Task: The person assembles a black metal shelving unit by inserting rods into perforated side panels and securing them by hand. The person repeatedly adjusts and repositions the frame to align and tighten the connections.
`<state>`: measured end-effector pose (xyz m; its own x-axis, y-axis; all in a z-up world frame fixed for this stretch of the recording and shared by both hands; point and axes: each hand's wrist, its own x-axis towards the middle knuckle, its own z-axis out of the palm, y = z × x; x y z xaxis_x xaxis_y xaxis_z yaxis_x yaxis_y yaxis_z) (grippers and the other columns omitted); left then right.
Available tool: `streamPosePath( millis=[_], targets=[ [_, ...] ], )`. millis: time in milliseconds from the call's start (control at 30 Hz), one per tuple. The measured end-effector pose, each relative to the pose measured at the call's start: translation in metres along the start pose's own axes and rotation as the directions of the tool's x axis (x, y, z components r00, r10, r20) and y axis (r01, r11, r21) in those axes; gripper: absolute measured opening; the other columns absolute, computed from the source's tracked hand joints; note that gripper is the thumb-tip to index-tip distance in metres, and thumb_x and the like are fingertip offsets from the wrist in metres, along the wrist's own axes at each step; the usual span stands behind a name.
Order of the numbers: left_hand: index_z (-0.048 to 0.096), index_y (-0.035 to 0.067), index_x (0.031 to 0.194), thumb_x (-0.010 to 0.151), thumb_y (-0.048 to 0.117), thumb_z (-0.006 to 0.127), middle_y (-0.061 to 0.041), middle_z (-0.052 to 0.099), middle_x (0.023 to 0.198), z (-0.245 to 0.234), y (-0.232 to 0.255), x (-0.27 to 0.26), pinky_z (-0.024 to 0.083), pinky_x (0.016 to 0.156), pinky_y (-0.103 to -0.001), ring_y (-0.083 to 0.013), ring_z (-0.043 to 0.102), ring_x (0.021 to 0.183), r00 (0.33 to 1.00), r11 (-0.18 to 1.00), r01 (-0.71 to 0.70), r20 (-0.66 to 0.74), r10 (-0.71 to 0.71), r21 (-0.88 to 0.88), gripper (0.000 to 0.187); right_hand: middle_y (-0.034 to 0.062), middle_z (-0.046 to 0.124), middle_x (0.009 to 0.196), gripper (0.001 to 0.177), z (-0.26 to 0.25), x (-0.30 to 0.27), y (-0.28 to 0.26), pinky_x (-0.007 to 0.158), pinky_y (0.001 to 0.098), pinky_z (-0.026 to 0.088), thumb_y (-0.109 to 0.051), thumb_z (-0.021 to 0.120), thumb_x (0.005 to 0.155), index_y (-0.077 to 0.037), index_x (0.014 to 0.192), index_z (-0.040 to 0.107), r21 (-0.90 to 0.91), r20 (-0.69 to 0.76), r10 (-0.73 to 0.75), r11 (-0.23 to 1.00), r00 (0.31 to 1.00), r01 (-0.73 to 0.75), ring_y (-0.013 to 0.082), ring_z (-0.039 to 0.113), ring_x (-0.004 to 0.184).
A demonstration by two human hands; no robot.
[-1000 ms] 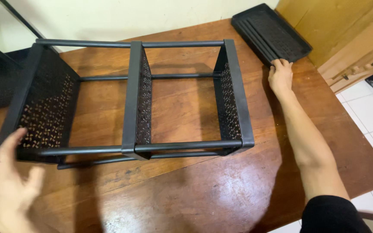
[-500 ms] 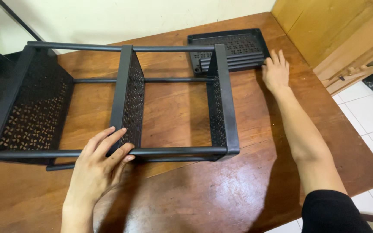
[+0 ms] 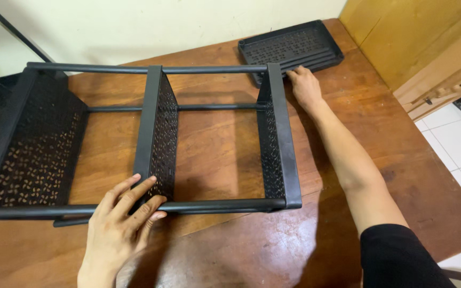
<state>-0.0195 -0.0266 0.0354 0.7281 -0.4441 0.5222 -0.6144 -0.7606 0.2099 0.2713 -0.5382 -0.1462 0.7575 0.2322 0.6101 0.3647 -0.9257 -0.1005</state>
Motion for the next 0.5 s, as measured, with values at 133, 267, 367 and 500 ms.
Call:
streamPosePath(
  millis=[133,267,367,500],
  targets=[
    [0.079,0.016,0.101,0.076,0.025,0.079,-0.003,0.071,0.124,0.006,-0.001,0.005,0.052,0.097,-0.04,-0.0316,0.061,0.121,1.0,1.0,-0.028,-0.003,0.028,0.009,0.026,0.0183,0.07,0.106,0.027,0.023,0.011,0.044,0.09,0.0464,0.055,-0.003,0.053,0.096,-0.005,0.112,0.075,-0.09,-0.003,0.041,0.995,0.999,-0.041,0.0407,0.066,0.108],
    [0.079,0.017,0.102,0.076,0.025,0.079,0.0,0.071,0.124,0.011,-0.004,0.008,0.052,0.092,-0.039,-0.0303,0.061,0.122,0.999,0.999,-0.039,-0.01,0.039,-0.006,0.027,0.0187,0.072,0.109,0.026,0.033,0.013,0.086,0.088,0.0485,0.055,-0.006,0.053,0.098,-0.007,0.111,0.076,-0.138,0.021,0.137,0.981,0.99,-0.133,0.0409,0.067,0.106],
    [0.079,0.017,0.102,0.077,0.025,0.079,0.001,0.071,0.124,0.014,-0.004,0.008,0.051,0.086,-0.039,-0.0298,0.061,0.122,0.999,0.999,-0.035,-0.012,0.035,-0.01,0.027,0.0201,0.071,0.121,0.025,0.025,0.012,0.109,0.098,0.0505,0.052,-0.01,0.052,0.107,-0.005,0.118,0.073,-0.23,0.154,0.339,0.926,0.928,-0.3,0.0422,0.065,0.116],
    [0.079,0.016,0.104,0.077,0.024,0.079,0.0,0.072,0.123,0.021,-0.003,0.013,0.05,0.087,-0.041,-0.0298,0.061,0.122,0.998,0.998,-0.067,-0.019,0.067,0.004,0.028,0.0292,0.047,0.148,0.043,0.014,0.012,0.119,0.105,0.0529,0.043,-0.011,0.058,0.098,-0.009,0.141,0.062,-0.134,0.203,0.296,0.953,0.933,-0.273,0.0499,0.043,0.137]
  ],
)
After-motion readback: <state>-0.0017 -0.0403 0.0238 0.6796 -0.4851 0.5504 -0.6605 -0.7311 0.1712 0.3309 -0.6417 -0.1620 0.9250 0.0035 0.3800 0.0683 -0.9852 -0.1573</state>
